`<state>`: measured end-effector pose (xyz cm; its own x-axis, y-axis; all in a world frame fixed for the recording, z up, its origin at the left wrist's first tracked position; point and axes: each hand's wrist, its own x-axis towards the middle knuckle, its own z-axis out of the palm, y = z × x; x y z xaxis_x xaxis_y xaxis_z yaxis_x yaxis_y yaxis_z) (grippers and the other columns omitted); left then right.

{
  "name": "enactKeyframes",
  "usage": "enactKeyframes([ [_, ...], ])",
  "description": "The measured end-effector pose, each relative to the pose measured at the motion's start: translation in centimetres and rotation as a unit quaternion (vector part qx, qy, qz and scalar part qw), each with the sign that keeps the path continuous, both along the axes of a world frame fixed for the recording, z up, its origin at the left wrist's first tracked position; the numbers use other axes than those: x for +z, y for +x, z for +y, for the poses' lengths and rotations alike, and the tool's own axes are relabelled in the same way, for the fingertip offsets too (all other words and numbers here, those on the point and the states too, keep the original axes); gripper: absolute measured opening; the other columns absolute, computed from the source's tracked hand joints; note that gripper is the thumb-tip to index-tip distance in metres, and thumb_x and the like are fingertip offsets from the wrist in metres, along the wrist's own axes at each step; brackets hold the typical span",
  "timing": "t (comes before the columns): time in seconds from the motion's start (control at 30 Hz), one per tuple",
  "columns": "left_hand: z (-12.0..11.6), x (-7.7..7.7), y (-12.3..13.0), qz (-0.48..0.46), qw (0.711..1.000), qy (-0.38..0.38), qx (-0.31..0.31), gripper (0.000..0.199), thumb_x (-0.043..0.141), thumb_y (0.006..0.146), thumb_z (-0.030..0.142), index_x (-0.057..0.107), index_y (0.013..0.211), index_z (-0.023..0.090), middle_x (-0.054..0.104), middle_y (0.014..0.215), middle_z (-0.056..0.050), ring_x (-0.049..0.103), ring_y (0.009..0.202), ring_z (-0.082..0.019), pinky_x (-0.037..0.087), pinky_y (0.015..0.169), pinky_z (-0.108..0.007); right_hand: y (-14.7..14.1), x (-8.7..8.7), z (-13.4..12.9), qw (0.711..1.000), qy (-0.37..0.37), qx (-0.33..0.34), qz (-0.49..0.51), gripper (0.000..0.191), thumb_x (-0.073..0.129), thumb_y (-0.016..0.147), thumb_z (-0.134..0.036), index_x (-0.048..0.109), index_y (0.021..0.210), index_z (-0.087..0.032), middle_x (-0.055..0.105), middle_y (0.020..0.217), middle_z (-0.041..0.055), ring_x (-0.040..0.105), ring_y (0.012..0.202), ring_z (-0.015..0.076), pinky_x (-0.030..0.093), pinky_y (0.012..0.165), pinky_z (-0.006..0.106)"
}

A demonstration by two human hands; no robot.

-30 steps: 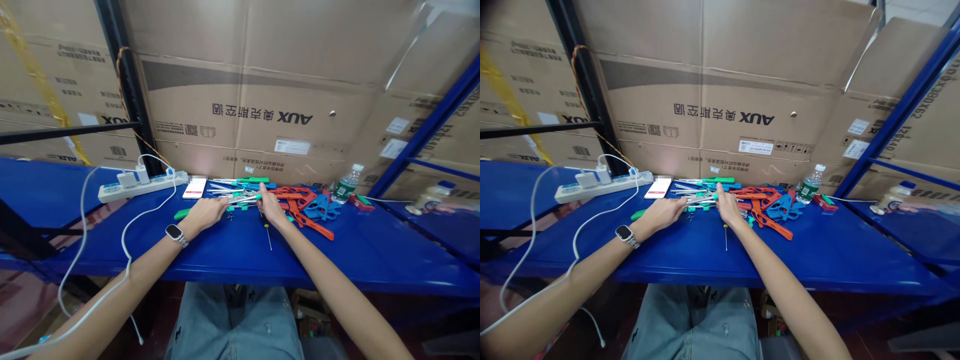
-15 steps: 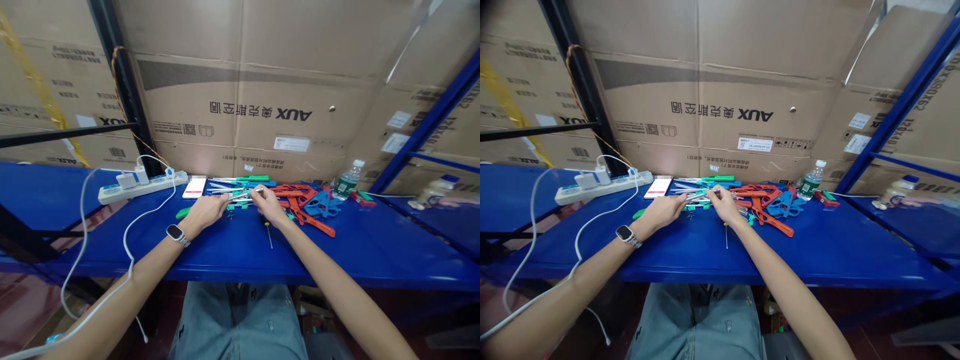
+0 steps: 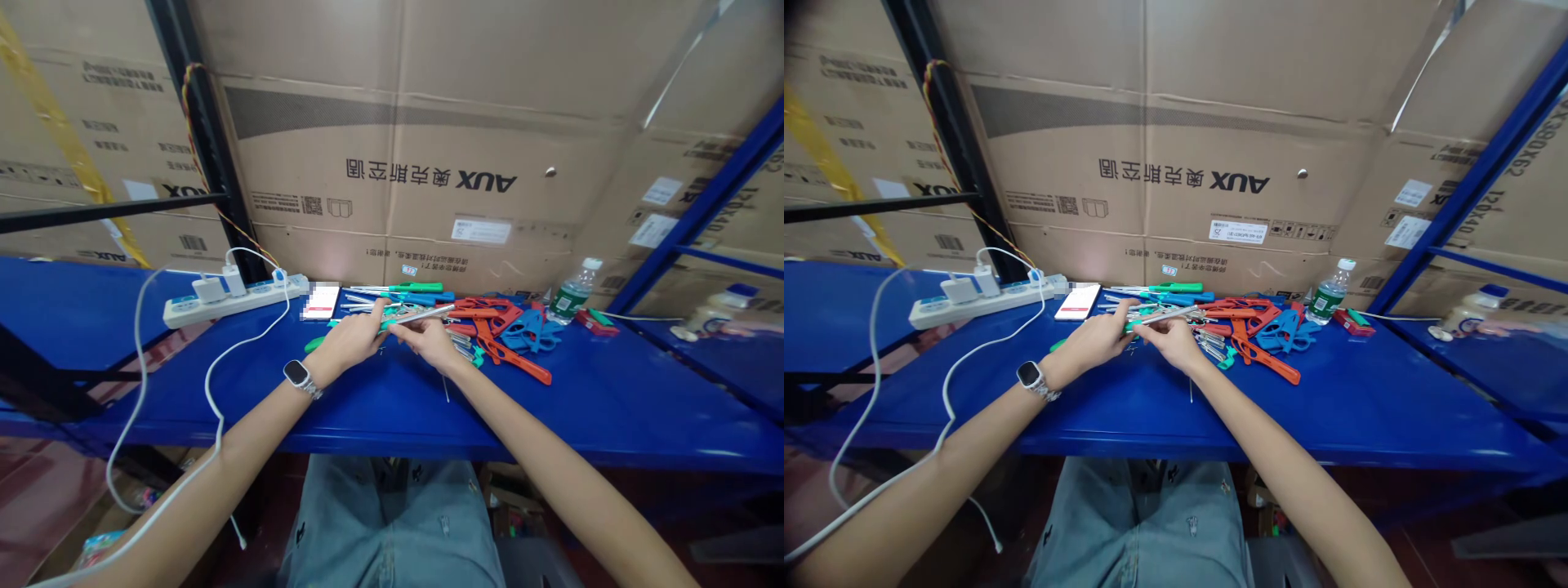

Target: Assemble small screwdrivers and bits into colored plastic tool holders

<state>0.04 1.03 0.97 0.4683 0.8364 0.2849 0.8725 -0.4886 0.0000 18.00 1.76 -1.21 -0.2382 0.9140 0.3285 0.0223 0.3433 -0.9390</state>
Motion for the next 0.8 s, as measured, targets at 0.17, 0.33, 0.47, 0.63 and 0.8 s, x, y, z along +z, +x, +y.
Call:
enactKeyframes([
  [0.17, 0.1, -0.1, 0.6, -0.018, 0.999, -0.015, -0.023, 0.063, 0.047, 0.094, 0.016, 0.027, 0.153, 0.009, 0.075, 0.093, -0.015, 0.073, 0.086, -0.032, 0.053, 0.074, -0.037, -0.2, 0.1, -0.2, 0.999, 0.014, 0.023, -0.017, 0.043, 0.086, 0.065, -0.056, 0.063, 0.065, -0.020, 0.055, 0.054, -0.0043, 0.049, 0.052, 0.0112, 0.040, 0.051, 0.025],
  [0.33, 0.2, 0.2, 0.7, -0.073, 0.996, -0.018, -0.040, 0.065, 0.055, 0.093, 0.020, 0.028, 0.151, 0.010, 0.075, 0.091, -0.014, 0.073, 0.086, -0.033, 0.053, 0.072, -0.037, 0.0, 0.3, -0.2, 1.000, 0.012, 0.018, 0.001, 0.037, 0.084, 0.066, -0.053, 0.066, 0.072, -0.021, 0.059, 0.054, -0.0046, 0.043, 0.044, 0.0092, 0.036, 0.042, 0.023],
  [0.47, 0.1, 0.6, 1.0, -0.108, 0.993, -0.014, -0.042, 0.070, 0.056, 0.093, 0.019, 0.023, 0.153, 0.009, 0.074, 0.087, -0.013, 0.073, 0.083, -0.032, 0.052, 0.069, -0.035, 0.1, 0.6, -0.5, 0.997, -0.001, 0.002, 0.075, 0.037, 0.080, 0.071, -0.053, 0.064, 0.082, -0.022, 0.062, 0.059, -0.0036, 0.050, 0.046, 0.0116, 0.040, 0.040, 0.024],
  [0.63, -0.2, 0.6, 1.5, -0.112, 0.991, -0.049, -0.059, 0.083, 0.054, 0.087, 0.010, 0.014, 0.159, 0.010, 0.075, 0.090, -0.011, 0.072, 0.079, -0.028, 0.049, 0.065, -0.031, -0.5, 0.5, -0.5, 0.997, 0.029, -0.021, 0.071, 0.046, 0.082, 0.070, -0.060, 0.054, 0.070, -0.023, 0.057, 0.052, -0.0054, 0.047, 0.038, 0.0100, 0.039, 0.036, 0.023],
  [0.8, -0.7, 0.7, 1.6, -0.149, 0.985, -0.059, -0.065, 0.086, 0.057, 0.083, 0.010, 0.018, 0.160, 0.013, 0.073, 0.084, -0.006, 0.070, 0.071, -0.025, 0.048, 0.064, -0.030, -0.7, 0.7, -0.2, 0.997, 0.050, 0.002, 0.057, 0.048, 0.083, 0.070, -0.061, 0.054, 0.070, -0.023, 0.055, 0.048, -0.0063, 0.047, 0.038, 0.0102, 0.038, 0.038, 0.023],
])
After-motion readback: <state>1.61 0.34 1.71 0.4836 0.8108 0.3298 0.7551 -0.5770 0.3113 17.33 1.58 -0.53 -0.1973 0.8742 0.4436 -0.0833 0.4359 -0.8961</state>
